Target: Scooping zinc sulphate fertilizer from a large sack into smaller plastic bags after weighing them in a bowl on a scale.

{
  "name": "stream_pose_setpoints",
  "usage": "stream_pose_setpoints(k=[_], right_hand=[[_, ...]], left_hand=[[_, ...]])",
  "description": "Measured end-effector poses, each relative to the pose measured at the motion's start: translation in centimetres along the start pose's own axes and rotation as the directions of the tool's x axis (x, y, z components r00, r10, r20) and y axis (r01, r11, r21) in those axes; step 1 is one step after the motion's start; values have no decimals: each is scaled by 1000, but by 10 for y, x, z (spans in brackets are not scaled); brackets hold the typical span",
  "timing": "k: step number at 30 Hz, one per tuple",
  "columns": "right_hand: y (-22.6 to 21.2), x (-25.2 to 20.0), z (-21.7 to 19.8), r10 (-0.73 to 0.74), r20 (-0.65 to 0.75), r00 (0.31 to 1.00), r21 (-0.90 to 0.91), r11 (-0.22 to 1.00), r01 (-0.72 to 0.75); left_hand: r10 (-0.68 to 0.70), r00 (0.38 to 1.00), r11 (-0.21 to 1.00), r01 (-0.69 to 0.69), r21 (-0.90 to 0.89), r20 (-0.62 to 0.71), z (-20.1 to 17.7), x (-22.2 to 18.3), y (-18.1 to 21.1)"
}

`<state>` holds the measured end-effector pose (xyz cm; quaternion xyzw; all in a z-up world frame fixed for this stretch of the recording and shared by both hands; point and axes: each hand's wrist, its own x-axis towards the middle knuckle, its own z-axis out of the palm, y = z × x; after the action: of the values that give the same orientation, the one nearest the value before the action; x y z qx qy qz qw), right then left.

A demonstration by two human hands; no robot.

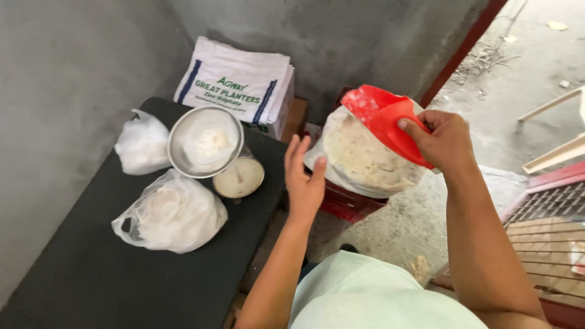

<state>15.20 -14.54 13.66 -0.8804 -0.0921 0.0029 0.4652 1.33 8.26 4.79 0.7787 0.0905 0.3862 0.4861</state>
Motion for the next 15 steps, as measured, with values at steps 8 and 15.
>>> stream_pose_setpoints(k=[8,15], right_hand=[[69,2,3,19,54,998,-283,959,-3],[97,22,50,104,268,958,-553,831,65]], left_hand=[[-41,993,999,43,-19,115,78,-40,0],[-126,977,992,118,54,173,83,-58,10]])
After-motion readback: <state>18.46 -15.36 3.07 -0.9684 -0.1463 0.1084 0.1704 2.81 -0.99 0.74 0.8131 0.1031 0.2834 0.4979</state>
